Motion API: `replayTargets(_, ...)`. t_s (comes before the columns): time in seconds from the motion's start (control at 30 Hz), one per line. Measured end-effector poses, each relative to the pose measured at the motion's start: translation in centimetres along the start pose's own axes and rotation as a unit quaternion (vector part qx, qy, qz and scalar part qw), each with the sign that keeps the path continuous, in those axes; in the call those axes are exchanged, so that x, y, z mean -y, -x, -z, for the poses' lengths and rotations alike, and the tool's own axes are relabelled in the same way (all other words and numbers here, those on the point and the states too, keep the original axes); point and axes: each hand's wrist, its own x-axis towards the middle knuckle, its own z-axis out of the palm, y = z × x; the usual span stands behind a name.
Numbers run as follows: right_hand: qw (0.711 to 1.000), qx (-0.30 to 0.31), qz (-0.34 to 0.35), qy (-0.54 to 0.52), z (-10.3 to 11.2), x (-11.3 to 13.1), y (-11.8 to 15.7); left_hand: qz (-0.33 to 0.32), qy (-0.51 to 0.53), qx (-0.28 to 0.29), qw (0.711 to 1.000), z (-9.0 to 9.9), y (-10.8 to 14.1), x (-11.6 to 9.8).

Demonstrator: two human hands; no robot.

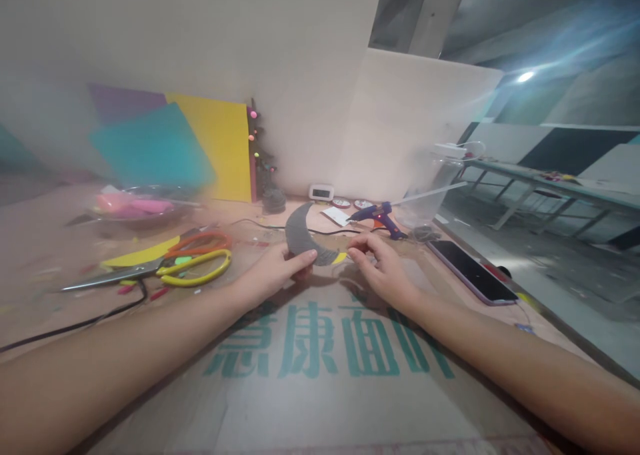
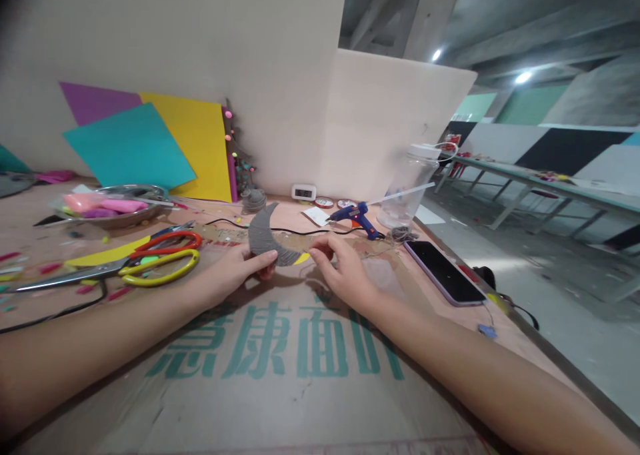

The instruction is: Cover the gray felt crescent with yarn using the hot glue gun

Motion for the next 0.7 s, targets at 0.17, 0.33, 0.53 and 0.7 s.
replayTargets(0.17, 0.999, 0.044, -0.003, 0.03, -0.17, 0.03, -0.27, 0.004, 0.012, -0.018, 1.0, -0.05, -0.04, -0.16)
replayTargets(0.33, 0.999, 0.043, -0.026, 0.017, -0.23, 0.07, -0.27, 0.014, 0.007, -0.012, 1.0, -0.01, 0.11, -0.53)
replayTargets(0.53, 0.998, 0.053, -0.032, 0.013, -0.04, 0.41, -0.13, 0.003, -0.025, -0.014, 1.0, -0.07, 0.25, -0.48)
replayTargets(0.7, 0.999, 0.029, -0.012, 0.011, -0.08, 0.13, 0.01, 0.048, 0.039, -0.039, 0.997, -0.24, 0.19, -0.37)
